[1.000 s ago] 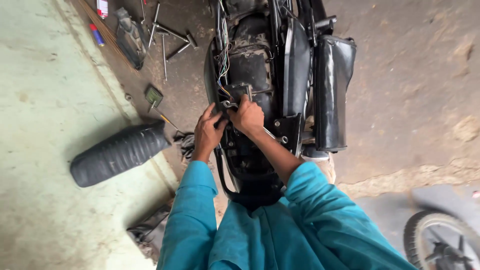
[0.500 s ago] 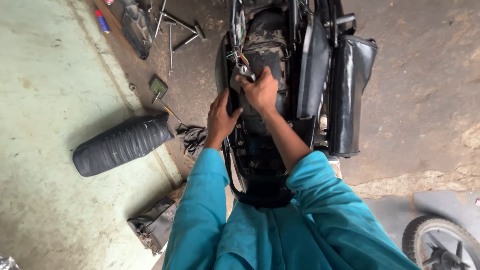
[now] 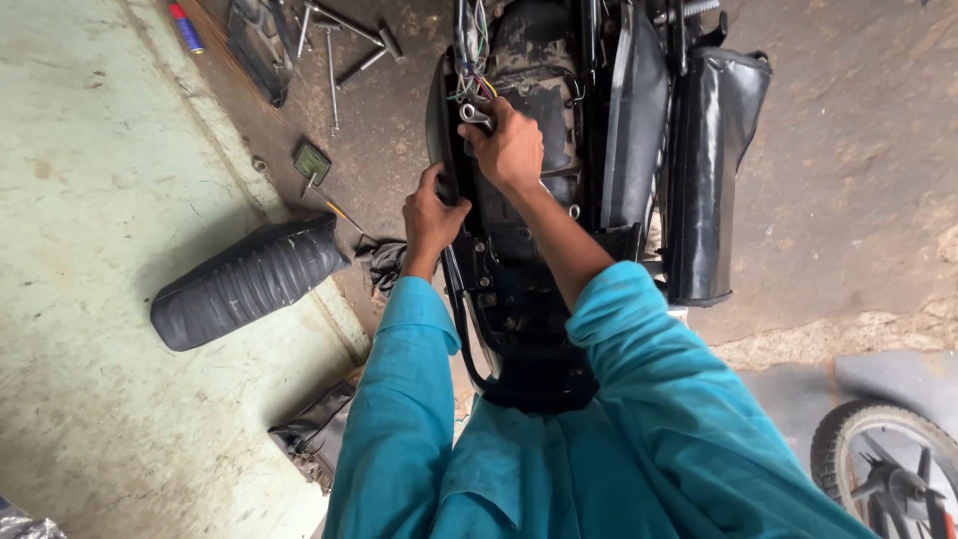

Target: Tightening bolts and adjusting the rear frame and seat area of a motorcycle.

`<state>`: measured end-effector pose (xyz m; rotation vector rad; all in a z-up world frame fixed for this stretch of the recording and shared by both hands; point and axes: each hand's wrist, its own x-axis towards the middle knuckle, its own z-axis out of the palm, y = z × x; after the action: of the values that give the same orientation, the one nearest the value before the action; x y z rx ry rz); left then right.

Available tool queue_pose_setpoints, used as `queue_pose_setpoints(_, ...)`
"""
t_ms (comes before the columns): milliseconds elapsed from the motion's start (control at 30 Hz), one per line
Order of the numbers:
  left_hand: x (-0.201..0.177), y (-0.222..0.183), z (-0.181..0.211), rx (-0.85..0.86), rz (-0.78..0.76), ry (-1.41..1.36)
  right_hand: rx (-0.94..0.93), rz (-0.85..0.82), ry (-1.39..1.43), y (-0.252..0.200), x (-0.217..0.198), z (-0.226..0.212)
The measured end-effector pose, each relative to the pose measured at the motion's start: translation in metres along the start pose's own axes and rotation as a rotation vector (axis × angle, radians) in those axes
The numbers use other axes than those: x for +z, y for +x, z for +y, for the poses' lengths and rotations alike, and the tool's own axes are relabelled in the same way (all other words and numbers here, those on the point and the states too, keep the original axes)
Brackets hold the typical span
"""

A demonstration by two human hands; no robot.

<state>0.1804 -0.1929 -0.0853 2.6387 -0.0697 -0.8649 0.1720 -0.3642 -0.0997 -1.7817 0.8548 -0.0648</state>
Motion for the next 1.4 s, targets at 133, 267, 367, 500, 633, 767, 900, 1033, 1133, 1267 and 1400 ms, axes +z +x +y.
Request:
queue_pose_setpoints(133, 0.004, 0.006, -0.011, 0.032, 0.036, -0.036, 0.139, -0.164, -0.001, 0.002, -0.006, -0.005)
queue_pose_setpoints(267, 0.001, 0.006, -0.013, 0.052, 0.043, -0.089, 0.046, -0.201, -0.036, -0.009, -0.004, -0.007)
queue_pose_setpoints(367, -0.002, 0.004, -0.011, 0.033, 0.025, -0.11, -0.041, -0.22, -0.073, -0.01, 0.0, -0.005)
queue_pose_setpoints(500, 0.0, 0.004, -0.014, 0.053, 0.041, -0.157, -0.069, -0.297, -0.167, -0.012, -0.004, -0.003)
queue_pose_setpoints(633, 0.003, 0.006, -0.021, 0.055, 0.067, -0.187, -0.301, -0.235, -0.211, -0.014, 0.001, 0.013)
queue_pose_setpoints(767, 0.018, 0.016, -0.049, 0.231, 0.15, -0.161, -0.295, -0.446, -0.329, 0.003, -0.007, 0.006)
queue_pose_setpoints(900, 0.006, 0.009, -0.024, 0.076, 0.079, -0.168, -0.22, -0.647, -0.584, 0.008, 0.012, 0.013)
queue_pose_setpoints(1033, 0.007, 0.009, -0.023, 0.049, 0.065, -0.164, -0.404, -0.683, -0.717, 0.001, 0.037, 0.029)
queue_pose_setpoints(1133, 0.004, 0.0, -0.012, 0.063, 0.081, -0.114, -0.526, -0.698, -0.837, -0.006, 0.057, 0.036)
queue_pose_setpoints(1267, 0.009, 0.002, -0.013, 0.0, 0.119, -0.006, -0.535, -0.747, -0.841, 0.002, 0.042, 0.031)
queue_pose_setpoints(1400, 0.007, 0.002, -0.008, 0.026, 0.12, 0.017, -0.583, -0.804, -0.73, 0.014, 0.005, 0.009)
